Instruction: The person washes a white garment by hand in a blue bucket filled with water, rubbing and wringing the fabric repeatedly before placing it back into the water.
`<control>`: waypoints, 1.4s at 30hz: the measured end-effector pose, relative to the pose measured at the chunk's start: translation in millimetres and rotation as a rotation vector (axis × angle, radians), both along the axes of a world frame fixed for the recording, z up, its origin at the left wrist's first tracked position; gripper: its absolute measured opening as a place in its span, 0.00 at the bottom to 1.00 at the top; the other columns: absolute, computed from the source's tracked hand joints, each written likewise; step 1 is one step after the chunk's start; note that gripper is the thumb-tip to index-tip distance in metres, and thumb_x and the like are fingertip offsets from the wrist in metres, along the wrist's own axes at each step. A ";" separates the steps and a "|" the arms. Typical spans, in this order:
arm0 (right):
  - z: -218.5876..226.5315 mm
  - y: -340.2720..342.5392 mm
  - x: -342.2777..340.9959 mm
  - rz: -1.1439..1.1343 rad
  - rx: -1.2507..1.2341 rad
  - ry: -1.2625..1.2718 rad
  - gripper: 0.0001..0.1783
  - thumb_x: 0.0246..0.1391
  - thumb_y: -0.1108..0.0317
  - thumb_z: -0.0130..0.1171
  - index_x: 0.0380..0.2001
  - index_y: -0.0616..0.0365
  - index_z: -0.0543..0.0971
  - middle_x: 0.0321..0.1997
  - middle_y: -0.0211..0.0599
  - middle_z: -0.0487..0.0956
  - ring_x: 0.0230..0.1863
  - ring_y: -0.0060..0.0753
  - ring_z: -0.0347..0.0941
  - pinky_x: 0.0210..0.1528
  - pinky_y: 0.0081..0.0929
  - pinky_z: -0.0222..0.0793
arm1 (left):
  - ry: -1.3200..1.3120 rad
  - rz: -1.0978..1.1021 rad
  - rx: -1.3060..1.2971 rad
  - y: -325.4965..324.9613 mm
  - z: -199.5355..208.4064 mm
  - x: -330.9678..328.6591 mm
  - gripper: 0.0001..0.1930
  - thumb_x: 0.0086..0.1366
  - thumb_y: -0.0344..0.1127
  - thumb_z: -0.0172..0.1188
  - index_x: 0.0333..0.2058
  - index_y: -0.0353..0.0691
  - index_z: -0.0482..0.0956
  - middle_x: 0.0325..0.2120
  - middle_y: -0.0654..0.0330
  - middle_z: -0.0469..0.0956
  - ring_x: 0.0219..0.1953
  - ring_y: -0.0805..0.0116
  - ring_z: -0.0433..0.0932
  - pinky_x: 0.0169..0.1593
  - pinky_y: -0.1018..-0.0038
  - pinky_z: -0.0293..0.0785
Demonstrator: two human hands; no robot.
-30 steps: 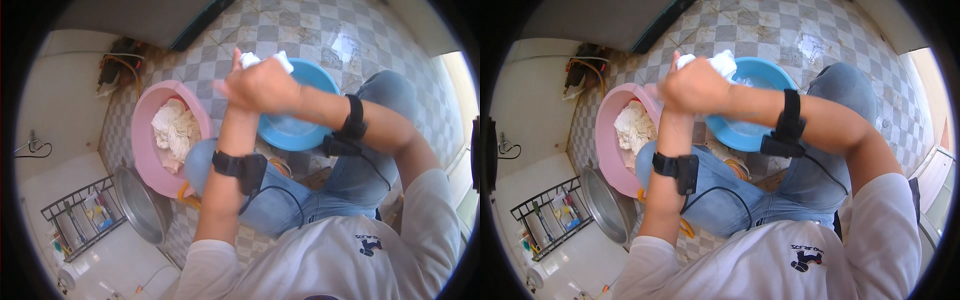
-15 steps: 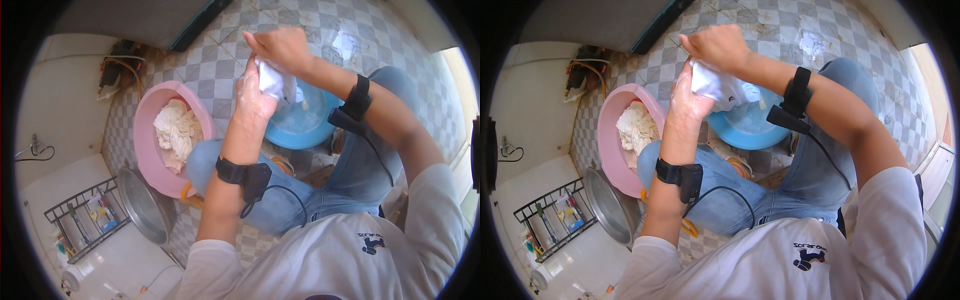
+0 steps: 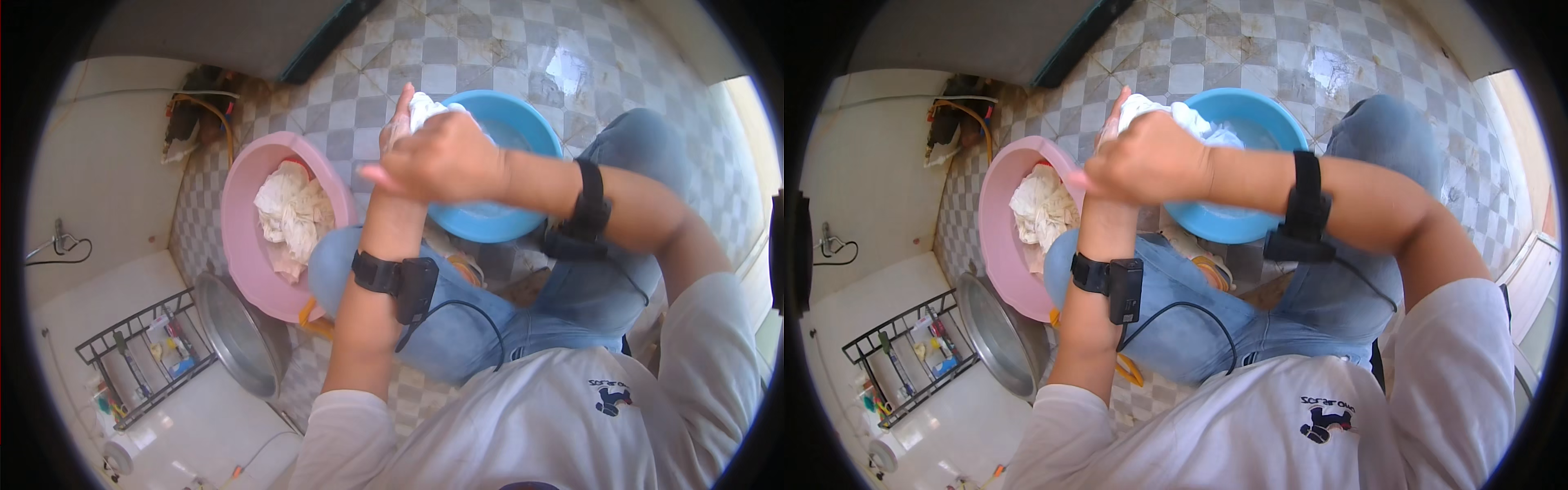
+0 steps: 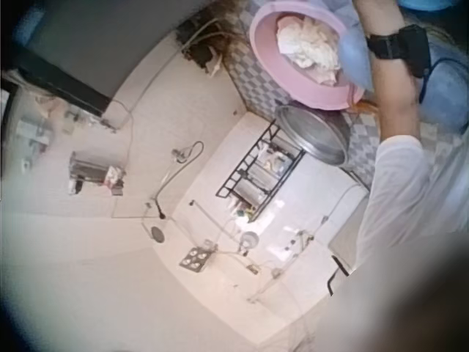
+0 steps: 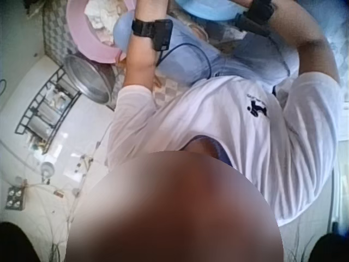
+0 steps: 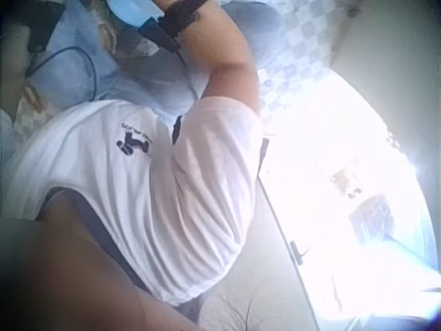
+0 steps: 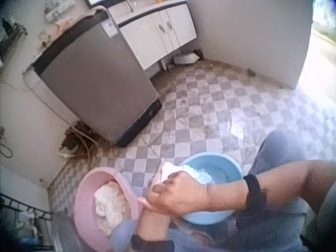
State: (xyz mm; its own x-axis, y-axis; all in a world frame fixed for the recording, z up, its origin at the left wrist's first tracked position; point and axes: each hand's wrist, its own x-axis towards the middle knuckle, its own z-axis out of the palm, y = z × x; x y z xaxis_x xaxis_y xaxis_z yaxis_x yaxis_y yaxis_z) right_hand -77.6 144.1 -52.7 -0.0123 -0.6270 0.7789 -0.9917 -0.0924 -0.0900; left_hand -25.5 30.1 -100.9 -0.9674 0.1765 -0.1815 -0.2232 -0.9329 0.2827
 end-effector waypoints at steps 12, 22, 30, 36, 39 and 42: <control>-11.9 -16.1 -47.8 -0.233 0.122 -0.202 0.21 0.52 0.53 0.54 0.12 0.52 0.72 0.09 0.42 0.69 0.10 0.40 0.67 0.12 0.36 0.62 | -0.397 0.449 -0.227 32.8 15.3 -12.3 0.22 0.68 0.55 0.42 0.43 0.41 0.71 0.39 0.60 0.75 0.43 0.69 0.73 0.46 0.71 0.70; -15.8 -10.0 -40.2 -0.217 0.177 -0.241 0.24 0.58 0.51 0.46 0.15 0.54 0.75 0.16 0.41 0.76 0.16 0.42 0.74 0.19 0.42 0.66 | -0.320 0.486 -0.217 38.9 27.3 -12.5 0.21 0.68 0.49 0.44 0.49 0.37 0.67 0.45 0.59 0.72 0.48 0.68 0.71 0.50 0.67 0.70; -6.6 -9.7 -18.5 -0.291 0.047 0.093 0.21 0.53 0.52 0.53 0.09 0.46 0.69 0.07 0.33 0.65 0.10 0.38 0.66 0.12 0.30 0.59 | -0.182 0.262 -0.024 19.4 14.3 7.8 0.19 0.68 0.50 0.43 0.44 0.40 0.70 0.43 0.58 0.73 0.44 0.65 0.73 0.48 0.65 0.72; 8.2 -6.8 7.6 -0.135 0.172 0.030 0.19 0.56 0.56 0.48 0.14 0.47 0.74 0.11 0.34 0.71 0.13 0.39 0.71 0.15 0.33 0.64 | 0.344 0.226 -0.782 -4.7 -43.4 14.3 0.20 0.69 0.48 0.42 0.50 0.39 0.66 0.43 0.59 0.73 0.47 0.66 0.72 0.51 0.65 0.70; -1.7 -2.1 -9.4 0.056 -0.060 -0.028 0.23 0.52 0.51 0.55 0.09 0.48 0.68 0.07 0.33 0.63 0.08 0.34 0.63 0.11 0.32 0.58 | -0.282 0.309 -0.501 21.8 9.3 7.0 0.21 0.70 0.48 0.40 0.53 0.39 0.64 0.47 0.56 0.72 0.49 0.65 0.71 0.53 0.63 0.70; -12.4 -15.8 -50.8 -0.379 0.170 -0.387 0.24 0.51 0.51 0.56 0.09 0.50 0.68 0.06 0.33 0.62 0.07 0.34 0.60 0.10 0.32 0.57 | -0.285 0.363 -0.182 34.9 28.1 -10.0 0.21 0.70 0.48 0.41 0.52 0.38 0.64 0.43 0.57 0.73 0.47 0.63 0.72 0.53 0.62 0.69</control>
State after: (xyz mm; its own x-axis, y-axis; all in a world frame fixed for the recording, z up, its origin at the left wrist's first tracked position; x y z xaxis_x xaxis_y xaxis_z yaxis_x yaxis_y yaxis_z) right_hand -128.4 128.3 -65.1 -0.5252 -0.6391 0.5619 -0.8446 0.3111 -0.4357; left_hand -35.5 65.0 -72.8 -0.8680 -0.2219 -0.4442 0.0148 -0.9058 0.4235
